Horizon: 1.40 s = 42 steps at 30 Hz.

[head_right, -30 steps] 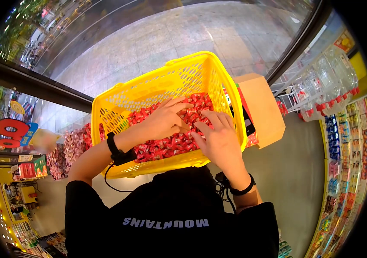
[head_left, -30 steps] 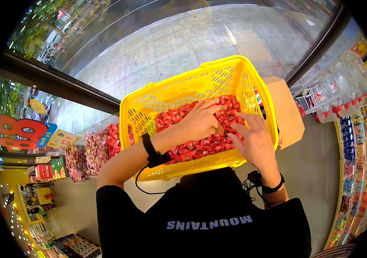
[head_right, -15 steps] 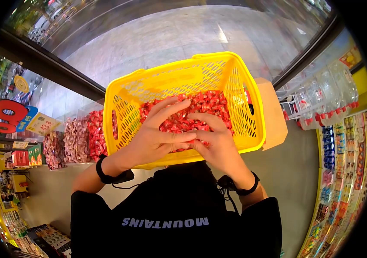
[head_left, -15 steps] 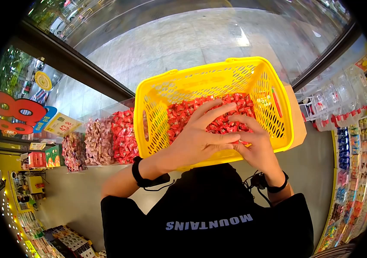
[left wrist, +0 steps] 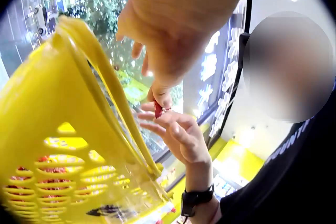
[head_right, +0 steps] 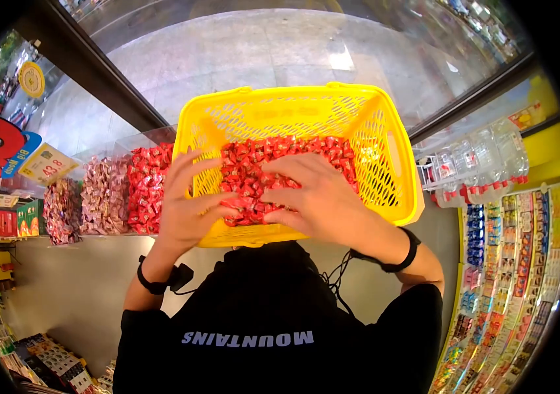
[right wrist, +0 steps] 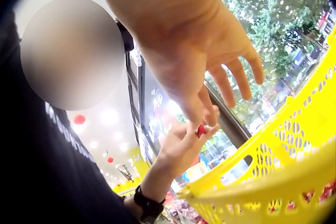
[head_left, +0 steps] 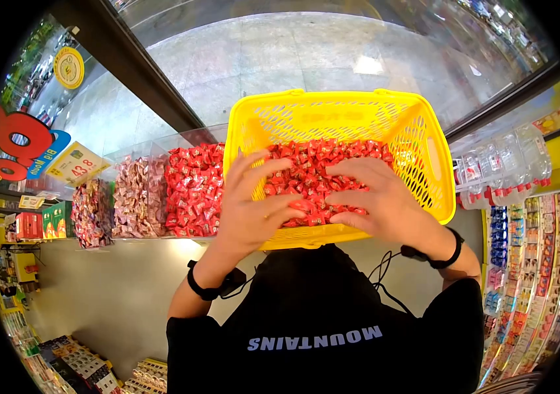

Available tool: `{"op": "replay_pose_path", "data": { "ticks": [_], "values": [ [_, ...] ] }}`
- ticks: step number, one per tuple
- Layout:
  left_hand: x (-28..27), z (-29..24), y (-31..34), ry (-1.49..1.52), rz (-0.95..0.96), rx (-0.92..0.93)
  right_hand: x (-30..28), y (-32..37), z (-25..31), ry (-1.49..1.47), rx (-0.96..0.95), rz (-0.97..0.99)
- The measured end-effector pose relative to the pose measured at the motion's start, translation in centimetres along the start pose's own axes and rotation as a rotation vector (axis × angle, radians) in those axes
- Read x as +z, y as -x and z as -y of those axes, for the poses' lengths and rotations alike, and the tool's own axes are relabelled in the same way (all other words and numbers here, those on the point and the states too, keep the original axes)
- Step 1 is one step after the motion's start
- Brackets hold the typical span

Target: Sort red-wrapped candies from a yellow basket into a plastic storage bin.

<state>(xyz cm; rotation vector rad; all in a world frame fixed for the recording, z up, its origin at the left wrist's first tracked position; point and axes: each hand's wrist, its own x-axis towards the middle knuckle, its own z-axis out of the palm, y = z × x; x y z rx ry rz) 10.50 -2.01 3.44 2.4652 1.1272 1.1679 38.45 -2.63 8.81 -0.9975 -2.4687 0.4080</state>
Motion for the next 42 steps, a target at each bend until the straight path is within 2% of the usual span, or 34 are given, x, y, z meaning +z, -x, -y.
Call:
{"op": "replay_pose_path", "data": {
  "ticks": [4,6,10,13,16,17,21,24,25,28,32,34,36,40,42],
  "values": [
    [-3.3,5.3,4.3,-0.22,-0.228,-0.167,-1.2,-3.0,-2.7,0.052,0.064,0.189],
    [-3.4,8.1,7.5,-0.281,-0.303,-0.307,-0.6,-4.5,-4.2,0.111,0.088,0.273],
    [-0.8,13.0,13.1,-0.345,-0.264,-0.45,4.4,-7.4,-7.7,0.117,0.169,0.607],
    [1.7,15.4,16.3,-0.32,-0.131,-0.446,9.6,-7.8,-11.0,0.271,0.275,0.737],
    [2.7,14.9,16.9,-0.356,-0.092,-0.488,13.4,-7.1,-13.0,0.315,0.384,0.78],
    [2.8,14.8,17.1,-0.366,-0.105,-0.484,14.5,-6.6,-13.4,0.313,0.441,0.765],
    [2.4,13.8,16.3,-0.32,-0.16,-0.492,17.5,-4.3,-14.7,0.253,0.435,0.627],
    [2.0,13.1,15.6,-0.242,-0.188,-0.483,18.0,-4.1,-14.8,0.182,0.366,0.596],
    [1.6,12.7,15.2,-0.228,-0.203,-0.466,17.7,-4.4,-14.6,0.133,0.396,0.606],
    [0.1,11.2,13.1,-0.17,-0.235,-0.431,15.6,-6.4,-14.2,0.147,0.287,0.648],
    [-2.3,8.3,8.9,-0.138,-0.262,-0.323,8.8,-9.1,-8.8,0.05,0.13,0.411],
    [-3.0,6.5,6.8,-0.105,-0.202,-0.252,5.7,-9.4,-5.4,-0.059,0.064,0.256],
    [-2.9,4.7,5.1,-0.068,-0.153,-0.182,3.6,-9.2,-2.3,-0.16,0.023,0.203],
    [-1.7,2.7,3.4,0.002,-0.094,-0.084,3.8,-7.0,-0.3,-0.318,-0.041,0.104],
    [-1.4,2.1,3.4,-0.014,-0.069,-0.072,3.7,-6.6,-0.4,-0.348,-0.014,0.112]
  ]
}}
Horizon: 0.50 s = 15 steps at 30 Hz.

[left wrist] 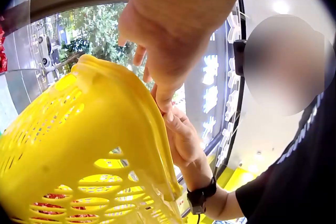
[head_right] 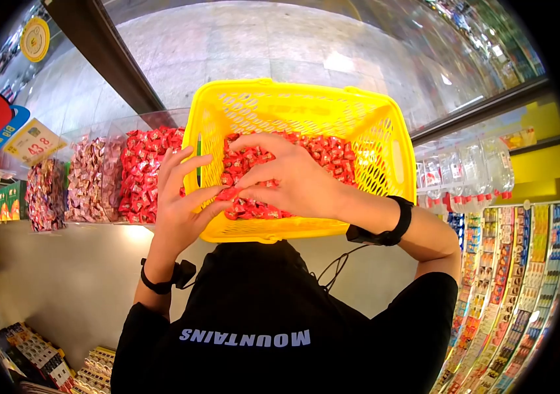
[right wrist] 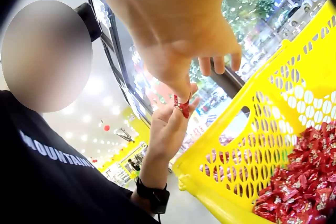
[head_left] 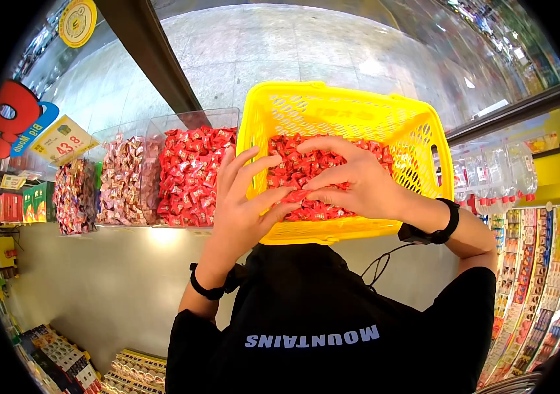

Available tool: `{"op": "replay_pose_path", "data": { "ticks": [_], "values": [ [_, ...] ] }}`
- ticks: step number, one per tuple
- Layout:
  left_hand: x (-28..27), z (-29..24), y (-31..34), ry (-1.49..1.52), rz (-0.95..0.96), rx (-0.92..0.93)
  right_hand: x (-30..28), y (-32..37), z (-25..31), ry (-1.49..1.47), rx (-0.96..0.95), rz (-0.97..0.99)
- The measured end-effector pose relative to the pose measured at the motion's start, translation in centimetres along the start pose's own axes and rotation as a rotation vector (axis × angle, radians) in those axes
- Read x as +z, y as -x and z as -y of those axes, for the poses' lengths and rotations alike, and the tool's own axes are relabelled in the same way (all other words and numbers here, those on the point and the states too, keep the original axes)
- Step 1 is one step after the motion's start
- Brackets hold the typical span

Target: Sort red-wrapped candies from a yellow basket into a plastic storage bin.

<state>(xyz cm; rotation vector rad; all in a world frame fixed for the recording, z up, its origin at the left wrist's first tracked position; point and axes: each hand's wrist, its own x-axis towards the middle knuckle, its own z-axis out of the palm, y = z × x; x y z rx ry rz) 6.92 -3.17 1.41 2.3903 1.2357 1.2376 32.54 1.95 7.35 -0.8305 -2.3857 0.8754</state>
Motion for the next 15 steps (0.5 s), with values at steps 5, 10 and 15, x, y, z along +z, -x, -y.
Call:
{"op": "replay_pose_path", "data": {
  "ticks": [5,10,15],
  "values": [
    [0.2,1.0,0.8,-0.108,-0.1,-0.042,-0.1,-0.3,-2.1,0.057,0.092,0.065],
    [-0.9,5.6,4.0,-0.273,-0.297,-0.195,1.3,-1.4,-7.5,0.284,0.042,0.246],
    [0.3,10.4,9.2,-0.355,-0.214,-0.365,5.5,0.8,-15.6,0.478,0.312,0.589]
  ]
}}
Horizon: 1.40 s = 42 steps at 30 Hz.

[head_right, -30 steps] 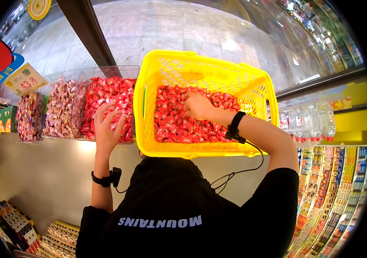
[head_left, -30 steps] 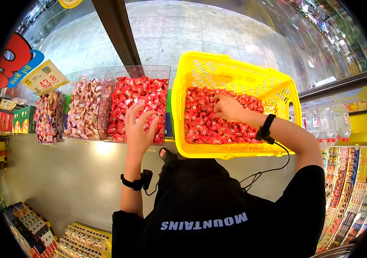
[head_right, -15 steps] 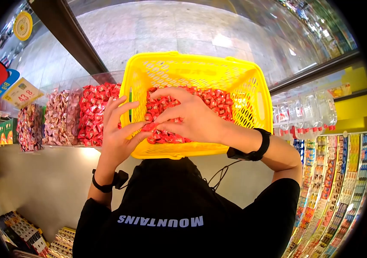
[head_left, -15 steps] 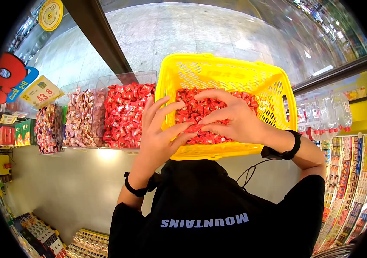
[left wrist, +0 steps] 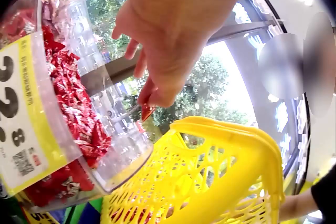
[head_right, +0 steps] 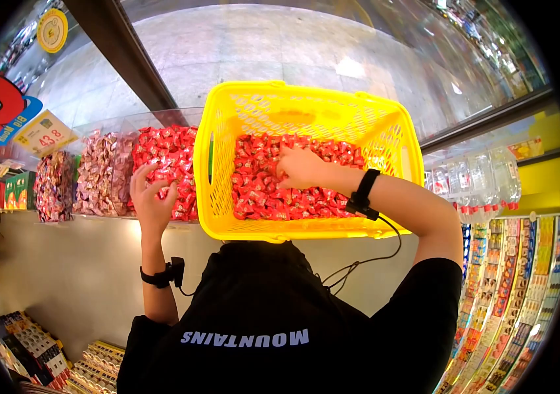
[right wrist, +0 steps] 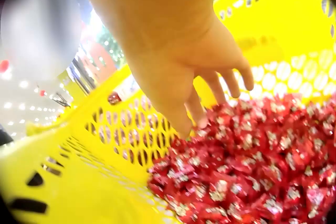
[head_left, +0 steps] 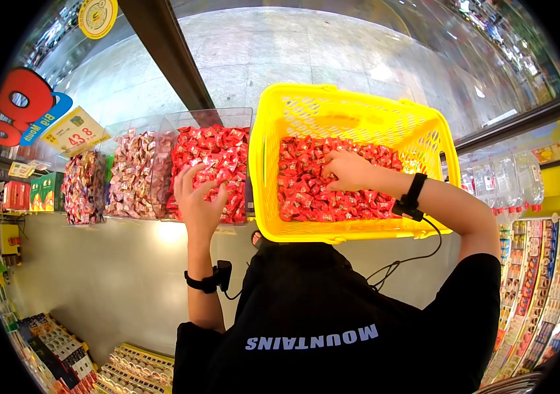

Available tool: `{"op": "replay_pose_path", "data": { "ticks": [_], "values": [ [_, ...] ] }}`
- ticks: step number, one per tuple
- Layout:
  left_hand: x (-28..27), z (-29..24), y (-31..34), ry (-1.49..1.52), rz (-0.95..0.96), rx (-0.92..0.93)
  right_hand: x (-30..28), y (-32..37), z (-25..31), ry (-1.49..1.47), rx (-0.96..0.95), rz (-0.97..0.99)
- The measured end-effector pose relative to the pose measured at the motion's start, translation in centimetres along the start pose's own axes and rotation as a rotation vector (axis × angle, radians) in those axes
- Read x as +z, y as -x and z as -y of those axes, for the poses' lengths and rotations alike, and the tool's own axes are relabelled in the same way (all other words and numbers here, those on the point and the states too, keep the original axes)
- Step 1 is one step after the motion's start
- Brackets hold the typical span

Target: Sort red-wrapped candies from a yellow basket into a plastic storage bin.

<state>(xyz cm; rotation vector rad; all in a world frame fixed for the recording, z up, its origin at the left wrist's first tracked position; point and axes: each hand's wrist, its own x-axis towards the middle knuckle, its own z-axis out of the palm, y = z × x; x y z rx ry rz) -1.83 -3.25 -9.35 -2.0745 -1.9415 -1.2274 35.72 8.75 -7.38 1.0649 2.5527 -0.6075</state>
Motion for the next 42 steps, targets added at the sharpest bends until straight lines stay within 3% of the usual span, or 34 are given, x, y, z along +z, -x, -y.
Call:
{"op": "replay_pose_path", "data": {
  "ticks": [3,13,17,22,25,26,29,32,36,38,42],
  "values": [
    [0.9,0.6,1.9,-0.088,0.076,-0.044,3.5,-0.5,-1.0,0.038,0.135,0.053],
    [-0.1,-2.0,0.6,0.002,0.07,-0.032,4.7,-0.4,-1.4,0.329,0.045,-0.021],
    [-0.6,-3.3,-0.3,0.075,0.061,-0.008,6.0,-0.6,-2.9,0.387,-0.035,-0.134],
    [-0.9,-4.9,-1.0,0.142,0.051,0.043,4.2,-1.4,-2.7,0.3,-0.015,-0.109],
    [-1.1,-5.9,-1.3,0.192,0.053,0.064,2.1,-1.0,-1.7,0.333,-0.027,-0.206],
    [-0.9,-6.1,-1.4,0.198,0.054,0.077,0.8,-0.3,-0.8,0.306,0.008,-0.105],
    [-0.6,-6.6,-1.6,0.199,0.051,0.088,2.9,0.1,-1.3,0.413,0.105,-0.044],
    [-0.8,-6.7,-1.4,0.18,0.045,0.084,5.9,-0.5,-3.0,0.472,0.057,-0.051],
    [-1.3,-7.0,-1.5,0.148,0.036,0.079,5.7,-1.0,-3.2,0.376,0.038,-0.007],
    [-1.5,-7.2,-1.5,0.169,0.002,0.072,2.9,-1.1,-1.8,0.244,0.076,0.045],
    [-2.3,-8.2,-1.9,0.164,-0.025,0.067,-2.4,-0.1,1.1,0.055,-0.009,-0.058]
  ]
}}
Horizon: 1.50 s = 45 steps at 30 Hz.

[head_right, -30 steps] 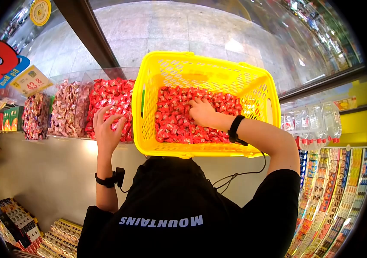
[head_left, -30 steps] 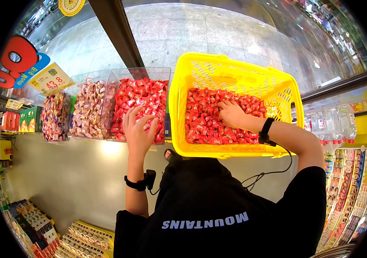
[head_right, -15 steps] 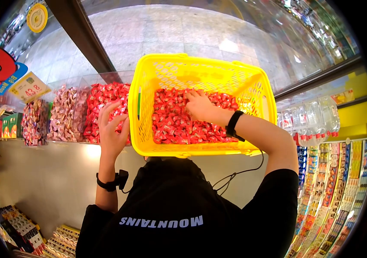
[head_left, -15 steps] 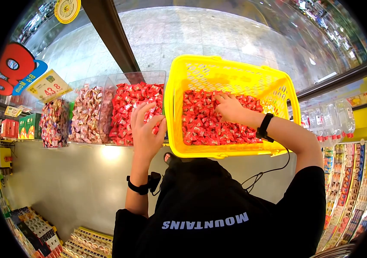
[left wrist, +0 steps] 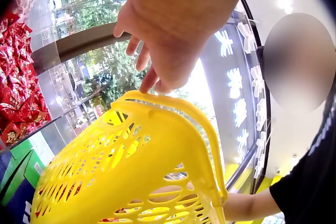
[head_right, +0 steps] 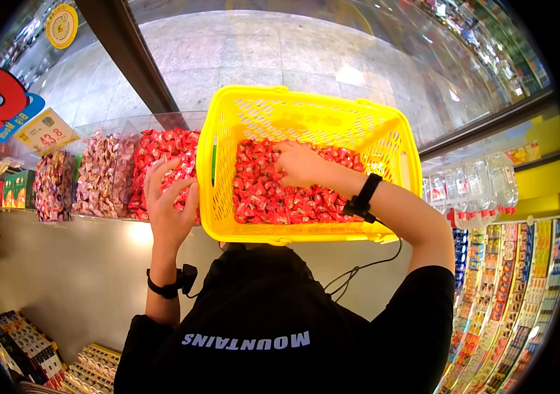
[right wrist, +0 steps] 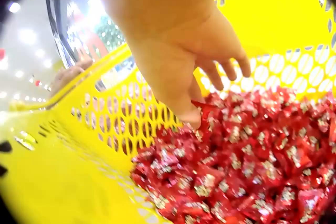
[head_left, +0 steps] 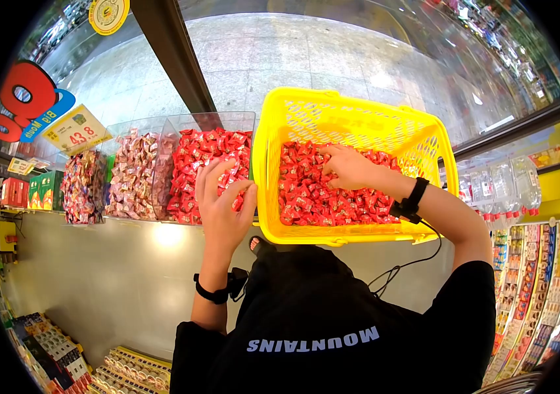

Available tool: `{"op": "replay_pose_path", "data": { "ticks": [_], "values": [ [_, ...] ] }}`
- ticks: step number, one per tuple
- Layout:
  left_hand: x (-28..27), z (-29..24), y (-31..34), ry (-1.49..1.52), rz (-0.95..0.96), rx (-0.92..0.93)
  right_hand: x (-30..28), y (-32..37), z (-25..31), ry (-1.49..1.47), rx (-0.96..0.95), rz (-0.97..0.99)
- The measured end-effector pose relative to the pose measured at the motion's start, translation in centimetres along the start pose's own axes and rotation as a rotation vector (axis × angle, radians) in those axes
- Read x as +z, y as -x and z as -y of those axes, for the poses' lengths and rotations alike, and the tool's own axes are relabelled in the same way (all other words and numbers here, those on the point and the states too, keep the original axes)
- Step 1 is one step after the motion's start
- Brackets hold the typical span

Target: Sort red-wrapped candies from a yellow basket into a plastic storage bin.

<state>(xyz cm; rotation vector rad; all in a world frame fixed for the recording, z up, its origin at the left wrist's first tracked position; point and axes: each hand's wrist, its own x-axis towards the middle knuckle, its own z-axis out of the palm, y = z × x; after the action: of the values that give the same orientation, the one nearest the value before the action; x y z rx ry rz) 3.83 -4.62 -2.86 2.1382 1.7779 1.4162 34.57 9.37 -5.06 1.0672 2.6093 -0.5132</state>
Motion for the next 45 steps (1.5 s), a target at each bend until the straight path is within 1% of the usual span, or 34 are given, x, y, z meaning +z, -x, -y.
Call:
{"op": "replay_pose_path", "data": {
  "ticks": [2,5,8,9,12,15,18,19,21,23,27,30,32,35,38,39,42,45],
  "values": [
    [-0.4,-0.4,-0.4,-0.003,-0.016,0.021,-2.0,0.6,1.0,-0.107,-0.078,-0.085],
    [-0.7,-1.2,-1.0,-0.054,-0.043,0.041,-4.6,2.2,3.0,-0.182,-0.141,-0.167],
    [-0.6,-1.8,-1.3,-0.079,-0.07,0.048,-6.1,3.2,4.8,-0.194,-0.123,-0.179],
    [-0.7,-1.9,-1.4,-0.08,-0.079,0.05,-6.1,3.4,5.0,-0.204,-0.155,-0.223],
    [-0.9,-2.8,-1.9,0.006,0.012,0.078,-6.2,3.9,5.9,-0.23,-0.261,-0.341],
    [-0.8,-4.1,-2.2,0.082,0.149,0.138,-6.9,4.4,7.5,-0.245,-0.38,-0.437],
    [0.1,-4.8,-1.6,0.085,0.161,0.201,-7.3,4.9,9.5,-0.254,-0.475,-0.533],
    [0.2,-4.9,-1.4,0.086,0.173,0.223,-7.3,4.9,9.7,-0.255,-0.48,-0.541],
    [0.3,-5.0,-1.3,0.092,0.138,0.222,-7.1,4.8,9.9,-0.259,-0.491,-0.558],
    [0.0,-4.7,-1.3,0.094,0.129,0.237,-7.0,4.9,10.1,-0.244,-0.452,-0.563],
    [-0.2,-5.0,-1.0,0.096,0.136,0.199,-7.4,4.9,10.3,-0.159,-0.42,-0.592],
    [-0.4,-4.8,-0.8,0.095,0.141,0.192,-7.4,4.7,10.4,-0.081,-0.449,-0.57],
    [-0.4,-4.7,-0.7,0.102,0.122,0.176,-7.7,4.6,10.5,-0.071,-0.461,-0.565],
    [-1.0,-4.9,-1.0,0.123,0.155,0.121,-8.1,4.6,10.9,-0.091,-0.479,-0.541],
    [-0.9,-3.7,-0.6,0.057,0.133,0.229,-8.2,4.3,11.1,-0.108,-0.459,-0.49],
    [-1.0,-3.3,-0.7,0.048,0.1,0.226,-8.2,4.1,11.2,-0.11,-0.446,-0.471],
    [-1.9,-1.6,-0.9,0.001,0.027,0.19,-7.6,2.4,8.9,-0.166,-0.295,-0.327],
    [-2.8,1.7,-0.4,-0.068,-0.066,0.098,-5.7,-0.1,5.3,-0.099,-0.133,-0.106]
  ]
}}
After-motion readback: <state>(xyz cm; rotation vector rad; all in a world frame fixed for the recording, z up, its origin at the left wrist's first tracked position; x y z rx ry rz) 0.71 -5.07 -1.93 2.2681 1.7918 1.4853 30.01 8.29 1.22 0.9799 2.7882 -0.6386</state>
